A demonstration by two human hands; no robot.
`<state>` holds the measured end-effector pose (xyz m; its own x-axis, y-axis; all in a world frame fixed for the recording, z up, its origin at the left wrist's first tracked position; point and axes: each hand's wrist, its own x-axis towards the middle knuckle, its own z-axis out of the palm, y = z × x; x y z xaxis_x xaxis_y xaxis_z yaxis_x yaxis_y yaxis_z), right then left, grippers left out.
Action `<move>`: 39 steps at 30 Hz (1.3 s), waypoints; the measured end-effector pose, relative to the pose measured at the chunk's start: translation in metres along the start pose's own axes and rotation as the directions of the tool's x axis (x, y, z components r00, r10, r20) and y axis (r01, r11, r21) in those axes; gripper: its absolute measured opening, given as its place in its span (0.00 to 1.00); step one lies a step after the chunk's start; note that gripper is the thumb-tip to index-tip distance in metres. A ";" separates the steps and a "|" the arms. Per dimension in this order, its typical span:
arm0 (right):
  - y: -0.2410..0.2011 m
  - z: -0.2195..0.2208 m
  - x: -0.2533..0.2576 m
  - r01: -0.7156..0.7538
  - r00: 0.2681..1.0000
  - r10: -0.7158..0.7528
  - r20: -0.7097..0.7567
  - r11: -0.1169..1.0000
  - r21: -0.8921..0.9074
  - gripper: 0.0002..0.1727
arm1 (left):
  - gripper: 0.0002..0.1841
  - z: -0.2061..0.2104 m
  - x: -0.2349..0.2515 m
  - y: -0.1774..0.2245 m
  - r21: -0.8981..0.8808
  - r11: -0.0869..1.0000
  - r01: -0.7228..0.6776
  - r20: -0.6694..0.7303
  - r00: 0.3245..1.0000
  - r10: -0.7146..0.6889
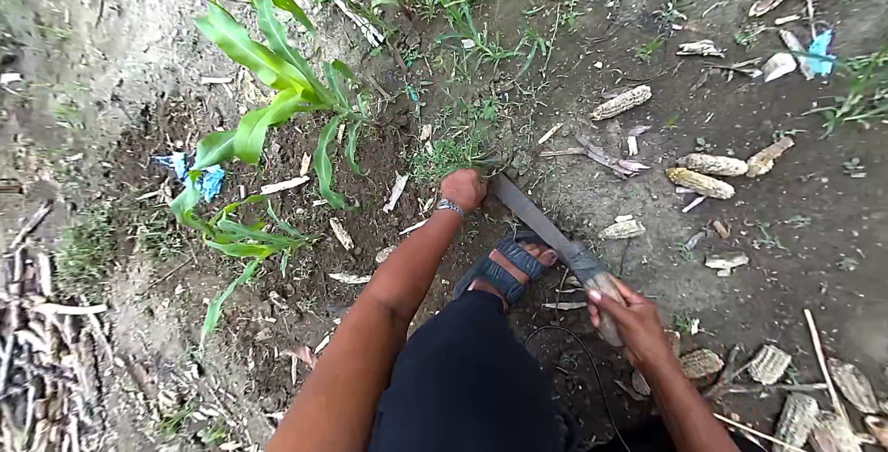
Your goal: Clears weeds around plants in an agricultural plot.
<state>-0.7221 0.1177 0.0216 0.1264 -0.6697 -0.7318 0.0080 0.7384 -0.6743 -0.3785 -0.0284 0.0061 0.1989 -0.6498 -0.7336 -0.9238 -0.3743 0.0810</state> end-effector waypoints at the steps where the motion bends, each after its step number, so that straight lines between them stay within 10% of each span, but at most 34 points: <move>1: -0.002 0.003 -0.001 0.067 0.998 -0.068 -0.002 0.995 -0.075 0.35 | 0.24 0.000 -0.003 -0.006 -0.019 1.000 0.016 -0.005 1.000 -0.016; 4: -0.004 -0.021 -0.035 0.140 0.988 -0.150 -0.030 0.964 -0.225 0.40 | 0.24 0.018 -0.022 -0.041 -0.134 0.990 0.046 -0.068 0.996 -0.056; 9: 0.003 -0.064 -0.058 0.049 0.998 -0.052 0.024 0.991 0.124 0.26 | 0.31 0.030 -0.043 -0.095 -0.261 0.957 0.128 -0.191 0.965 -0.181; 15: -0.020 0.054 0.047 0.046 0.998 -0.047 0.052 0.998 0.031 0.28 | 0.45 -0.015 -0.021 -0.042 -0.344 0.938 0.042 -0.299 0.942 -0.151; 19: -0.018 0.064 0.029 0.136 0.990 -0.136 0.045 0.991 0.001 0.33 | 0.45 -0.031 0.018 -0.007 -0.207 0.973 0.104 -0.236 0.960 -0.153; 25: -0.008 -0.023 -0.033 -0.059 0.998 0.060 -0.007 0.997 0.058 0.29 | 0.24 -0.041 0.036 -0.005 -0.054 0.993 0.105 -0.148 0.983 -0.112; 30: 0.016 -0.105 -0.059 -0.099 0.993 0.083 0.088 0.975 0.198 0.25 | 0.24 -0.015 0.012 -0.071 -0.322 0.926 0.195 -0.245 0.928 -0.280; 34: -0.009 -0.026 0.013 -0.116 0.984 0.115 0.136 0.993 0.000 0.27 | 0.27 0.008 -0.025 -0.143 -0.537 0.797 0.276 -0.289 0.827 -0.481; 39: -0.007 0.058 0.060 0.000 0.984 0.000 0.176 1.000 -0.001 0.28 | 0.27 -0.007 -0.016 -0.102 -0.541 0.833 0.116 -0.340 0.876 -0.343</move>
<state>-0.6573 0.0772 -0.0120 0.2995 -0.6452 -0.7029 0.0074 0.7382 -0.6745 -0.2849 0.0156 0.0149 0.6021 -0.6657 -0.4409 -0.5694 -0.7451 0.3473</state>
